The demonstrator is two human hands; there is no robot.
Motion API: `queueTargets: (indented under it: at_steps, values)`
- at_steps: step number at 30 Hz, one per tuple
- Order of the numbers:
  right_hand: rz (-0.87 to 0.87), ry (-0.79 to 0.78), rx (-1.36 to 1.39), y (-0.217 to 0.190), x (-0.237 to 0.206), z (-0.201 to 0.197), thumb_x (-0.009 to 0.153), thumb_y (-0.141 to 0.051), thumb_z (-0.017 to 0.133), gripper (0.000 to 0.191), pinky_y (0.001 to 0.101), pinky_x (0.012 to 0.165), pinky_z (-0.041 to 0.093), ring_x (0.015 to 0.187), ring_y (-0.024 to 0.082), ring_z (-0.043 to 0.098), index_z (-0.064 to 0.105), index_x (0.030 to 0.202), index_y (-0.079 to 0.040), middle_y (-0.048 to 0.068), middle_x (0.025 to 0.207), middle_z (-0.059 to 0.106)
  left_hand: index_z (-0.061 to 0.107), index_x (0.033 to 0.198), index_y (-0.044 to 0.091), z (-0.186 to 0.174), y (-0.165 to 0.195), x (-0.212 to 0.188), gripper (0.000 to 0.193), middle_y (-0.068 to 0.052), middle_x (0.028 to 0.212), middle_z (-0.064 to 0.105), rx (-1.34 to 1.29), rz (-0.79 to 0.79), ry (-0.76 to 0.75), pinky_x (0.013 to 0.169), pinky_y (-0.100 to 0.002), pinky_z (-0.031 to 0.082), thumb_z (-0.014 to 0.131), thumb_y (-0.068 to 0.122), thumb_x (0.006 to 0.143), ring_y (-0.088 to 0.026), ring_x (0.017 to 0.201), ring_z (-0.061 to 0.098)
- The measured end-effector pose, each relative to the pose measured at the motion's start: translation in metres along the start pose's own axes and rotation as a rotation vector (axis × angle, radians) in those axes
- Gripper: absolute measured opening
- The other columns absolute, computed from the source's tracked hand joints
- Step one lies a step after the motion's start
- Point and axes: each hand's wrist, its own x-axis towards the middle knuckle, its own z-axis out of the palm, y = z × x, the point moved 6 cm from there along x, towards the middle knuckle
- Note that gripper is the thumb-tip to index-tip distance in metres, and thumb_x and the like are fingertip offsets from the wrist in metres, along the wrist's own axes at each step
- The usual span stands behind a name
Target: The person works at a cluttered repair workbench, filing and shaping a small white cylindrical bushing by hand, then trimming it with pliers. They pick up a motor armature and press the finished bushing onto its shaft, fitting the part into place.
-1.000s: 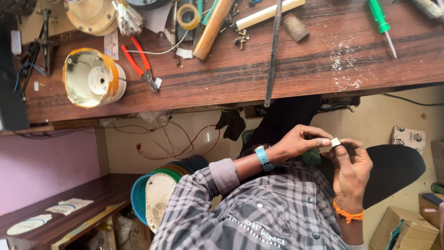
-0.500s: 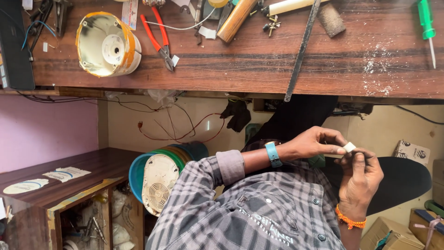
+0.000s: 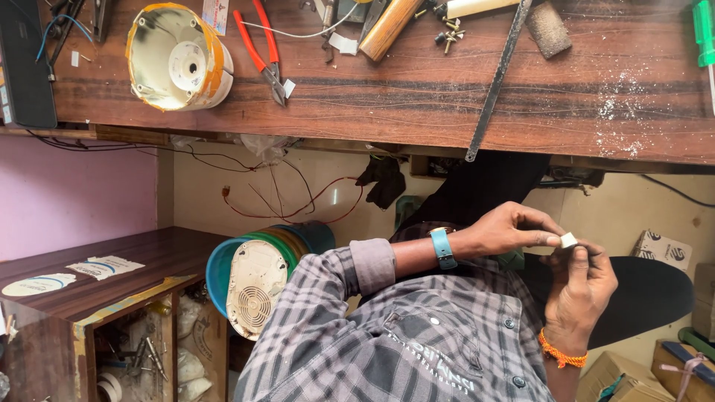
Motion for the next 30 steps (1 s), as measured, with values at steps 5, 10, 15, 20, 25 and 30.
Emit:
queueTargets:
  at_steps: [5, 10, 15, 20, 25, 30]
  values:
    - [0.010, -0.007, -0.027, 0.000, 0.001, 0.003, 0.115, -0.009, 0.061, 0.011, 0.0320, 0.087, 0.059, 0.090, 0.014, 0.064, 0.062, 0.118, 0.002, 0.008, 0.105, 0.065, 0.079, 0.116, 0.003, 0.000, -0.001, 0.000, 0.031, -0.004, 0.088, 0.074, -0.010, -0.014, -0.046, 0.072, -0.029, 0.050, 0.076, 0.026, 0.097, -0.010, 0.080, 0.060]
    - [0.013, -0.012, -0.029, 0.002, 0.001, 0.002, 0.113, -0.010, 0.060, 0.013, 0.0295, 0.089, 0.058, 0.093, 0.015, 0.067, 0.062, 0.117, 0.002, 0.008, 0.105, 0.066, 0.077, 0.116, 0.003, 0.006, -0.003, -0.003, 0.031, -0.002, 0.094, 0.074, -0.081, -0.009, -0.110, 0.075, -0.028, 0.054, 0.076, 0.026, 0.096, -0.009, 0.081, 0.062]
    - [-0.005, 0.029, -0.013, 0.009, 0.005, -0.007, 0.112, -0.010, 0.060, 0.012, 0.0252, 0.089, 0.055, 0.096, 0.012, 0.064, 0.062, 0.116, 0.001, 0.006, 0.107, 0.065, 0.075, 0.109, 0.003, 0.007, 0.007, -0.009, 0.025, -0.007, 0.116, 0.074, 0.087, 0.216, -0.129, 0.107, -0.034, 0.051, 0.076, 0.026, 0.097, -0.016, 0.115, 0.067]
    - [-0.088, 0.049, -0.378, 0.004, 0.010, -0.016, 0.101, -0.013, 0.054, 0.019, 0.0252, 0.084, 0.054, 0.091, 0.011, 0.066, 0.066, 0.110, -0.001, 0.003, 0.099, 0.071, 0.071, 0.097, 0.003, 0.010, 0.003, -0.002, 0.014, -0.007, 0.111, 0.074, 0.063, 0.218, -0.214, 0.107, -0.036, 0.052, 0.073, 0.017, 0.097, -0.019, 0.115, 0.067]
    - [-0.006, 0.015, -0.249, 0.004, 0.012, -0.008, 0.103, -0.015, 0.061, 0.019, 0.0239, 0.078, 0.050, 0.085, 0.008, 0.061, 0.069, 0.106, 0.002, 0.003, 0.092, 0.069, 0.075, 0.101, -0.002, 0.007, -0.017, 0.003, 0.014, -0.007, 0.101, 0.075, -0.056, -0.016, -0.135, 0.084, -0.029, 0.054, 0.075, 0.009, 0.091, -0.013, 0.092, 0.067]
    - [-0.025, 0.009, -0.260, -0.010, 0.011, -0.002, 0.103, -0.013, 0.061, 0.017, 0.0239, 0.075, 0.051, 0.080, 0.008, 0.061, 0.069, 0.105, 0.002, 0.002, 0.088, 0.068, 0.074, 0.107, -0.002, 0.001, -0.027, 0.003, 0.017, -0.005, 0.097, 0.075, -0.189, -0.095, -0.080, 0.076, -0.025, 0.055, 0.072, 0.010, 0.094, -0.010, 0.087, 0.068]
